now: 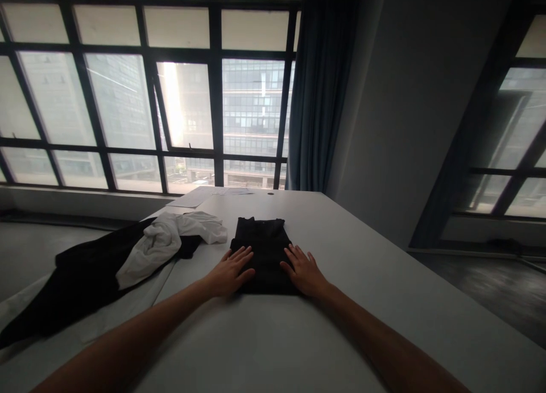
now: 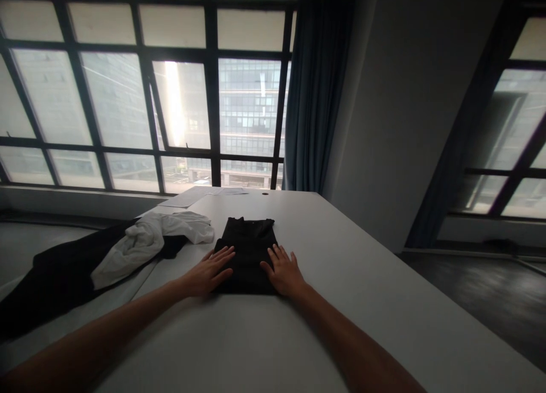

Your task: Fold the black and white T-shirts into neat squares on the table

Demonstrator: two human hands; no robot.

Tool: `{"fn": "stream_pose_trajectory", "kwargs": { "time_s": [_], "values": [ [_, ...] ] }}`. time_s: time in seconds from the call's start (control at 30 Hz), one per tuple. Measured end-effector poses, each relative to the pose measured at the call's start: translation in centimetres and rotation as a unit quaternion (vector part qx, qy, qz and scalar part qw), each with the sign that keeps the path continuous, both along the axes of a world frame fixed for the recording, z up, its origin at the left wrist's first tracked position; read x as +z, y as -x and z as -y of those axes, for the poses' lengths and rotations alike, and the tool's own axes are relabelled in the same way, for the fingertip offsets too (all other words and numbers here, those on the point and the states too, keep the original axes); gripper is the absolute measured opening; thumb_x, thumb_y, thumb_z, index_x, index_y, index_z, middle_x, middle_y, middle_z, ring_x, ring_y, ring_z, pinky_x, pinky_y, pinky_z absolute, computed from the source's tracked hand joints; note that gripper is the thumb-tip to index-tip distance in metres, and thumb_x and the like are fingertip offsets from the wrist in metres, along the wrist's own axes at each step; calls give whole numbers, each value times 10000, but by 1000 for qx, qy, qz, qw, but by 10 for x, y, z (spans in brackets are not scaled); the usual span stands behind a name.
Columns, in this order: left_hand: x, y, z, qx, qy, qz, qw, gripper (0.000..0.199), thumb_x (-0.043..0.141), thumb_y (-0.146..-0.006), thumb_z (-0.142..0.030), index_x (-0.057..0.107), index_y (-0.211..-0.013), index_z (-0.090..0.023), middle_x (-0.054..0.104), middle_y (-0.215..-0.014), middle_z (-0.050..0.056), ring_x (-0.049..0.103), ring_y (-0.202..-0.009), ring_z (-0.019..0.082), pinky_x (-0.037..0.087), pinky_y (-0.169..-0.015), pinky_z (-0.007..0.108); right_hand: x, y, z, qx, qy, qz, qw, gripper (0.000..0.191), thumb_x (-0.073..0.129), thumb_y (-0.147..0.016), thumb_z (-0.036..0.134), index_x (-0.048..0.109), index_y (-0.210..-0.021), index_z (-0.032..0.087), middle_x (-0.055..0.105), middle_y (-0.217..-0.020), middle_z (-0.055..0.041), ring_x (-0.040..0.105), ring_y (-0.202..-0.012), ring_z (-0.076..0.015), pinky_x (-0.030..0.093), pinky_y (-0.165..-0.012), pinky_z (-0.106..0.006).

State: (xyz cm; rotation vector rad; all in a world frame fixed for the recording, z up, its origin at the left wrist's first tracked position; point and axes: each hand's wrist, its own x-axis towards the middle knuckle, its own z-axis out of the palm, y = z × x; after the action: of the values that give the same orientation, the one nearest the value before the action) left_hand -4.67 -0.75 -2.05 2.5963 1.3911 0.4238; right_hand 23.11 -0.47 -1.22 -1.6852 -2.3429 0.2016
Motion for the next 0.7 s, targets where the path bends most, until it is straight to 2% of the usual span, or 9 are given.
{"fn": "stream_pose_trajectory", "kwargs": {
  "time_s": [0.07,0.17,0.3,0.4,0.47,0.53,0.63,0.7],
  "values": [
    [-5,-2,7,-38,21,-9,999,664,302,-984,-613,276,-1560,-284,211,-1635,45,152,-1516,248,65,-1218,453,-2,1,4,29,8,3,1000,712,281,-982,613,295,-1559,196,168,-1640,-89,94,-1521,-265,-10,-1211,-511],
    [-10,-2,12,-54,43,-15,997,670,333,-982,-610,261,-1564,-285,188,-1637,49,140,-1516,267,74,-1218,466,-6,1,7,37,46,16,998,724,335,-958,638,301,-1557,233,183,-1636,-66,101,-1519,-275,-46,-1203,-530],
    [-6,0,14,-62,53,-8,997,665,362,-981,-595,253,-1565,-294,165,-1639,41,113,-1519,274,62,-1221,475,-9,-2,9,30,54,2,998,736,393,-939,644,313,-1553,247,180,-1634,-64,107,-1518,-289,-58,-1198,-544],
    [-2,9,13,-80,87,11,993,668,416,-966,-581,282,-1556,-297,178,-1638,34,122,-1517,277,73,-1225,477,-7,-10,6,46,72,-21,996,725,402,-942,626,335,-1544,229,187,-1633,-70,106,-1517,-296,-34,-1202,-553],
    [-1,22,9,-84,115,52,988,617,435,-968,-528,343,-1535,-303,272,-1619,21,202,-1504,260,133,-1227,450,-1,-22,2,55,77,-51,994,626,372,-978,537,390,-1520,223,278,-1610,-72,171,-1507,-281,34,-1213,-540],
    [-1,39,3,-65,104,106,987,531,466,-951,-426,476,-1466,-295,415,-1559,19,320,-1462,249,213,-1214,428,6,-38,-4,60,52,-79,994,517,405,-973,359,483,-1465,222,420,-1545,-73,310,-1461,-257,137,-1217,-484],
    [-1,57,-6,-36,42,137,989,449,534,-858,-284,661,-1288,-261,556,-1451,43,442,-1382,266,295,-1186,429,14,-56,-10,59,5,-95,994,558,552,-800,118,622,-1344,225,549,-1442,-71,466,-1354,-264,276,-1181,-424],
    [-1,58,-8,-41,29,126,991,426,550,-814,-236,714,-1207,-254,603,-1399,50,483,-1343,275,324,-1172,431,16,-58,-12,72,10,-120,990,573,587,-718,51,693,-1252,229,580,-1407,-74,522,-1294,-287,353,-1138,-431]
  ]
}}
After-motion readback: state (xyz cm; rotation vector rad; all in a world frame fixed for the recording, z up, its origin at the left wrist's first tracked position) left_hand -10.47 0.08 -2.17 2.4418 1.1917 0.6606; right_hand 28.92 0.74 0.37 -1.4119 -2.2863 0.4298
